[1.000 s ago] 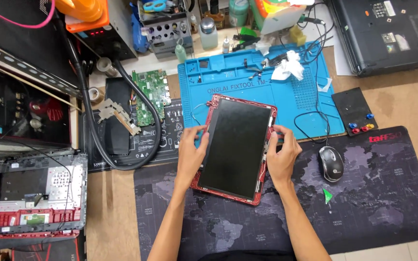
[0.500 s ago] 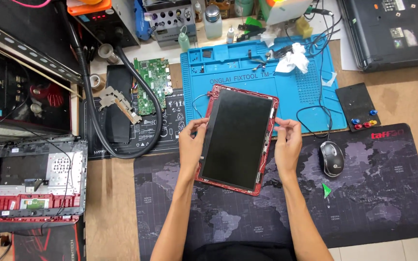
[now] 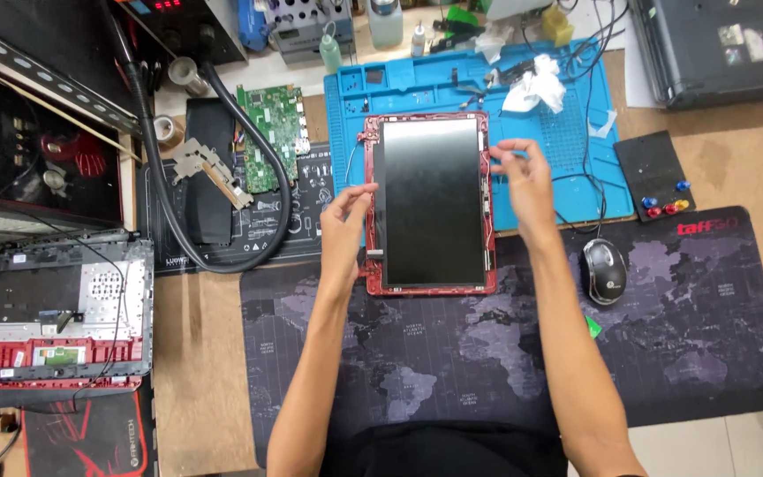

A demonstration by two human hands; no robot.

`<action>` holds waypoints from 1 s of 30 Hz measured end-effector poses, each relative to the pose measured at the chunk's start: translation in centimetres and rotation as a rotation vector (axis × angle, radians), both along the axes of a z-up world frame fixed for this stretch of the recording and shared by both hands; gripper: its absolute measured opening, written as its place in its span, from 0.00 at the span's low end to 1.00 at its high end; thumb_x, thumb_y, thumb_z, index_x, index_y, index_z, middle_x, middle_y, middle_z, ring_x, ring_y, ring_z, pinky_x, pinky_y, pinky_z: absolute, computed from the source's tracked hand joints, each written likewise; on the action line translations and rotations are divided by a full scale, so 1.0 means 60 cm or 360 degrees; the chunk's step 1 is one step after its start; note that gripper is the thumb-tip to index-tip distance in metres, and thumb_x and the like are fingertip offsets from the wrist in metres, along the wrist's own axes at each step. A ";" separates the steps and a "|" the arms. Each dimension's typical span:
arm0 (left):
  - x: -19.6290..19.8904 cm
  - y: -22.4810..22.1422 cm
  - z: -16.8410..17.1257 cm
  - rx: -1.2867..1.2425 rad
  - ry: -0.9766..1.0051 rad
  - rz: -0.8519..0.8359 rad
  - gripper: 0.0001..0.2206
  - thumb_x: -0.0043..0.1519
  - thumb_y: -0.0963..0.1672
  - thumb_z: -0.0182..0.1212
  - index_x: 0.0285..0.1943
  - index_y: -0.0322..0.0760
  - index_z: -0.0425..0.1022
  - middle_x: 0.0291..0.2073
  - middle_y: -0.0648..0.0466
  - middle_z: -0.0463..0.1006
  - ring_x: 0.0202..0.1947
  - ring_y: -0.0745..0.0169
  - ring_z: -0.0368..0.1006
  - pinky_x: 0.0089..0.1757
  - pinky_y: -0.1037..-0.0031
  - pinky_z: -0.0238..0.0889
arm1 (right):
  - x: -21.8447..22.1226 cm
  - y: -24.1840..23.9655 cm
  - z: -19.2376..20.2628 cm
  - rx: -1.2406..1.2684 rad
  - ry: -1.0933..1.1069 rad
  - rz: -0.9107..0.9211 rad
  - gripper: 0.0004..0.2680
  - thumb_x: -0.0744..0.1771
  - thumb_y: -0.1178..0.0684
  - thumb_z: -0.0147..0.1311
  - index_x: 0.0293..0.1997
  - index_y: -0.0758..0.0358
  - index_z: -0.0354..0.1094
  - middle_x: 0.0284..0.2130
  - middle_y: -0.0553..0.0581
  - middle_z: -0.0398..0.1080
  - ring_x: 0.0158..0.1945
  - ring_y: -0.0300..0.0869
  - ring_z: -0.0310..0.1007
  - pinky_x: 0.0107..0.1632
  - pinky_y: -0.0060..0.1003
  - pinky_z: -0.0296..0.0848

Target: Repairing a laptop screen by aligning the LCD panel with the bezel and using a prying tool to secure the components.

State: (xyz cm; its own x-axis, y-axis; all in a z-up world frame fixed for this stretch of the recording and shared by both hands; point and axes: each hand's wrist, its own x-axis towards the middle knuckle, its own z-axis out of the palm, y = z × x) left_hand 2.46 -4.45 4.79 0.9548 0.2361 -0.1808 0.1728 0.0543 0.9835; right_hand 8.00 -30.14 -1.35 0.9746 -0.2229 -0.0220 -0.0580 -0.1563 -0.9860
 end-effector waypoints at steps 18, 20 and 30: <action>0.040 0.037 -0.100 0.0869 -0.0627 -0.0344 0.12 0.67 0.41 0.54 0.54 0.53 0.79 0.49 0.63 0.80 0.48 0.66 0.71 0.50 0.72 0.52 | -0.049 0.002 0.076 0.0208 0.0323 0.0129 0.12 0.73 0.56 0.38 0.63 0.53 0.62 0.53 0.62 0.75 0.46 0.38 0.77 0.47 0.29 0.69; 0.040 0.038 -0.095 0.0865 -0.0637 -0.0346 0.12 0.67 0.41 0.53 0.53 0.53 0.79 0.49 0.62 0.80 0.48 0.65 0.71 0.50 0.72 0.53 | -0.043 0.011 0.071 0.0165 0.0310 0.0141 0.12 0.73 0.56 0.37 0.63 0.52 0.61 0.54 0.62 0.74 0.47 0.38 0.77 0.47 0.30 0.69; 0.042 0.039 -0.109 0.0833 -0.0620 -0.0347 0.12 0.68 0.41 0.51 0.53 0.54 0.79 0.48 0.63 0.81 0.47 0.67 0.70 0.47 0.73 0.52 | -0.030 0.039 0.057 -0.0303 0.0240 0.0096 0.12 0.73 0.54 0.41 0.66 0.56 0.58 0.57 0.71 0.71 0.49 0.50 0.78 0.53 0.46 0.71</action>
